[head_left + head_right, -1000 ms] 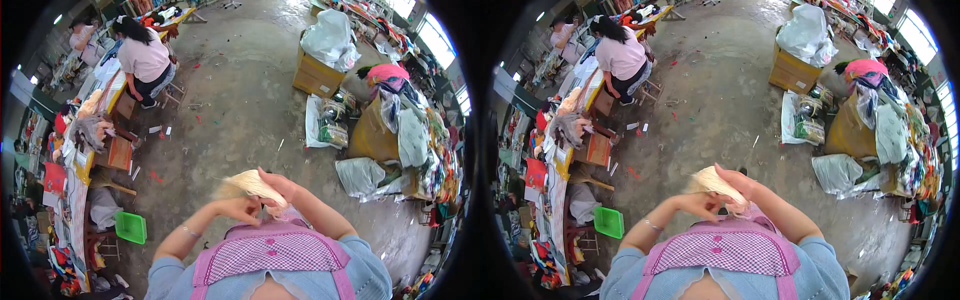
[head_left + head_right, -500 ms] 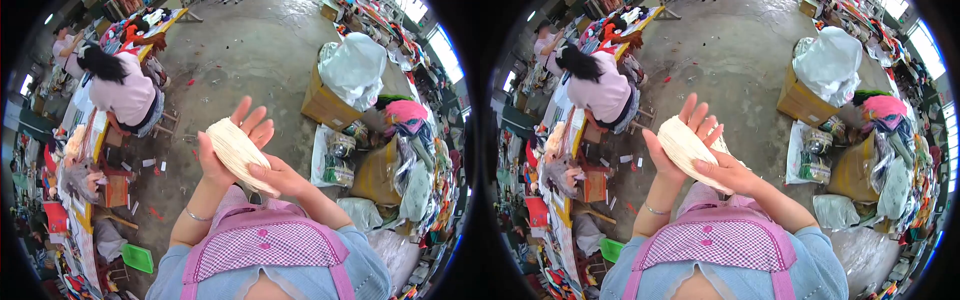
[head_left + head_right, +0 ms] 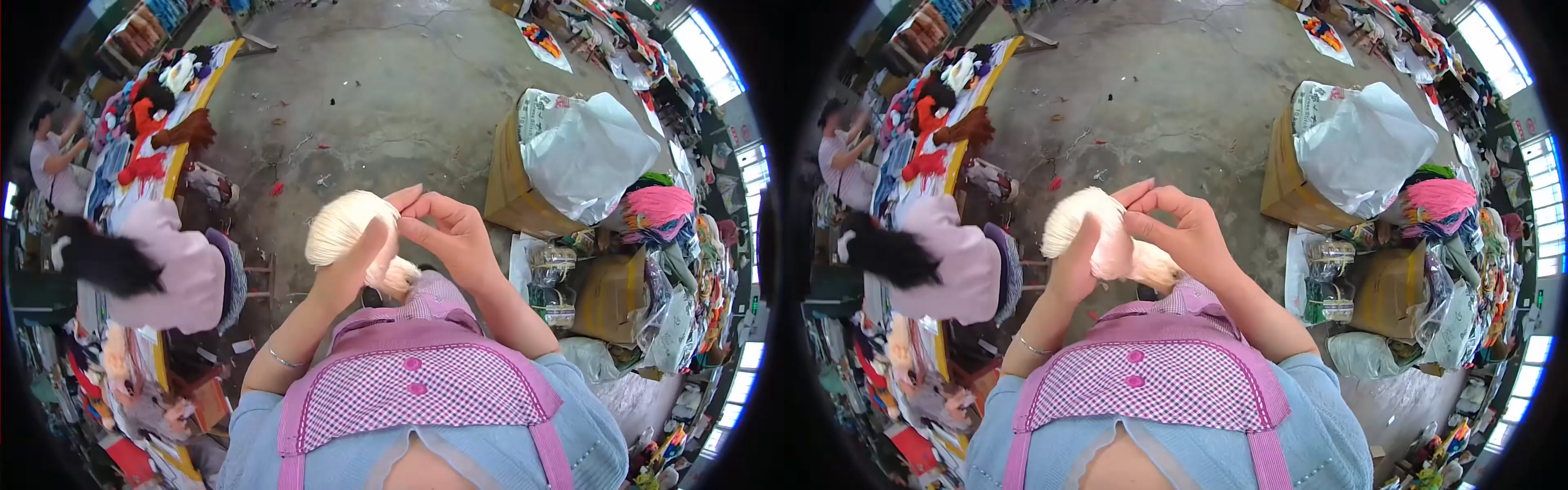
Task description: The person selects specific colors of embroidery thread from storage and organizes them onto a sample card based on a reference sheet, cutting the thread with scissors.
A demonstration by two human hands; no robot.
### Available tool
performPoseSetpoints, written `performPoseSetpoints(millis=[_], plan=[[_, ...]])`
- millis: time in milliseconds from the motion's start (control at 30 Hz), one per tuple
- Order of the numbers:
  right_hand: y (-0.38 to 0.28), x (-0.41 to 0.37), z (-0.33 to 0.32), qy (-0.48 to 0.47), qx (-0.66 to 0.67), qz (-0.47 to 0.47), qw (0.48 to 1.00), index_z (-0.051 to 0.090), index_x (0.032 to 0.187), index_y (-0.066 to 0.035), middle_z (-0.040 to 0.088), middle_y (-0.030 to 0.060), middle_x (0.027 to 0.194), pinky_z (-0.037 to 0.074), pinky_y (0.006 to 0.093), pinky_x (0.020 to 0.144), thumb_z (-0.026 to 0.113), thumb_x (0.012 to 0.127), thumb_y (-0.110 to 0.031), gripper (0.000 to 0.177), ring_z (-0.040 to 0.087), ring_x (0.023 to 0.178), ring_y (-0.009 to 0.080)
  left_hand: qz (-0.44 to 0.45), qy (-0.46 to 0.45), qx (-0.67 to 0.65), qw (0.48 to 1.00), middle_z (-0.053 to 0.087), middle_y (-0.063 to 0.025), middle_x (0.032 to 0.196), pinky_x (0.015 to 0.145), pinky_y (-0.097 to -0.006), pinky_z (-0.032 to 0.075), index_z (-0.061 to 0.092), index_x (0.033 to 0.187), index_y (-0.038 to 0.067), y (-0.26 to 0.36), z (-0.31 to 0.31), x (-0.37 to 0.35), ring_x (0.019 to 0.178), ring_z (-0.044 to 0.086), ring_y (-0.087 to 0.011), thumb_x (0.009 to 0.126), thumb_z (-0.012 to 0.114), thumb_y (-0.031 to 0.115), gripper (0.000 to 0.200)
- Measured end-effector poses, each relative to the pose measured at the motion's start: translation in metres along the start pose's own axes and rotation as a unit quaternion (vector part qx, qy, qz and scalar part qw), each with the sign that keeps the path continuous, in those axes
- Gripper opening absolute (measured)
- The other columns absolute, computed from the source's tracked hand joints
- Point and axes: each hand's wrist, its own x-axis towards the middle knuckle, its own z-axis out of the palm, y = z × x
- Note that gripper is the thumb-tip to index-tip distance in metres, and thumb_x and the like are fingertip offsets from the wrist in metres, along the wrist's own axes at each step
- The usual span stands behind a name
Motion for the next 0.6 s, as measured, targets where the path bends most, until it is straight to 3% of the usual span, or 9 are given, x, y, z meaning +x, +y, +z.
performPoseSetpoints(millis=[33,67,200,333,400,500,600], plan=[[-0.001,0.021,-0.001,-0.019,0.082,0.026,0.996,0.065,0.095,0.002,0.065,0.0018,0.095,0.045,0.0251,0.083,0.066,0.089,-0.011,0.014,0.058,0.091,0.0084,-0.063,0.052,0.014,0.997,0.050,-0.0137,0.137,0.105,-0.0309,0.036,0.044,0.135,-0.007,0.015,-0.012,0.015,0.123,0.049,-0.0211,0.099,0.049,0.035,0.056],[0.000,0.043,-0.004,-0.035,0.136,0.033,0.990,0.065,0.098,0.001,0.066,0.0013,0.095,0.045,0.0247,0.083,0.062,0.091,-0.010,0.013,0.058,0.090,0.0074,-0.049,0.083,-0.048,0.994,0.059,-0.0126,0.125,0.095,-0.0291,0.045,0.053,0.125,-0.008,0.018,-0.027,0.033,0.109,0.058,-0.0180,0.099,0.047,0.017,0.037],[0.014,0.140,-0.020,-0.067,0.146,0.048,0.986,0.065,0.100,0.002,0.066,0.0017,0.095,0.046,0.0247,0.082,0.059,0.093,-0.008,0.014,0.059,0.090,0.0081,-0.035,0.134,-0.116,0.984,0.062,-0.0134,0.115,0.086,-0.0303,0.049,0.057,0.118,-0.009,0.039,-0.081,0.105,0.100,0.061,-0.0176,0.097,0.049,0.014,0.032],[0.017,0.257,-0.041,-0.113,0.145,0.035,0.982,0.066,0.099,0.002,0.067,0.0014,0.094,0.046,0.0244,0.081,0.059,0.093,-0.008,0.014,0.059,0.089,0.0077,-0.008,0.168,-0.067,0.983,0.064,-0.0133,0.110,0.083,-0.0281,0.049,0.059,0.113,-0.007,0.062,-0.124,0.191,0.093,0.062,-0.0161,0.095,0.053,0.012,0.027],[0.012,0.304,-0.049,-0.112,0.116,0.047,0.986,0.066,0.098,0.003,0.067,0.0013,0.092,0.047,0.0235,0.077,0.060,0.092,-0.008,0.014,0.059,0.085,0.0070,0.015,0.211,0.034,0.977,0.065,-0.0125,0.109,0.082,-0.0275,0.049,0.060,0.112,-0.006,0.075,-0.141,0.228,0.091,0.062,-0.0148,0.093,0.056,0.011,0.026],[-0.004,0.378,-0.055,-0.142,0.146,0.063,0.977,0.065,0.097,0.002,0.067,0.0008,0.089,0.047,0.0212,0.069,0.060,0.092,-0.010,0.013,0.059,0.078,0.0046,0.031,0.228,-0.050,0.972,0.062,-0.0171,0.116,0.083,-0.0313,0.051,0.060,0.111,-0.006,0.107,-0.170,0.279,0.092,0.064,-0.0174,0.092,0.055,0.008,0.025],[-0.018,0.442,-0.064,-0.162,0.125,0.083,0.975,0.064,0.097,0.001,0.067,0.0005,0.089,0.047,0.0213,0.072,0.060,0.093,-0.010,0.013,0.059,0.080,0.0045,0.048,0.243,-0.080,0.965,0.061,-0.0181,0.118,0.086,-0.0335,0.052,0.058,0.114,-0.006,0.127,-0.197,0.324,0.097,0.064,-0.0199,0.092,0.053,0.008,0.026]])
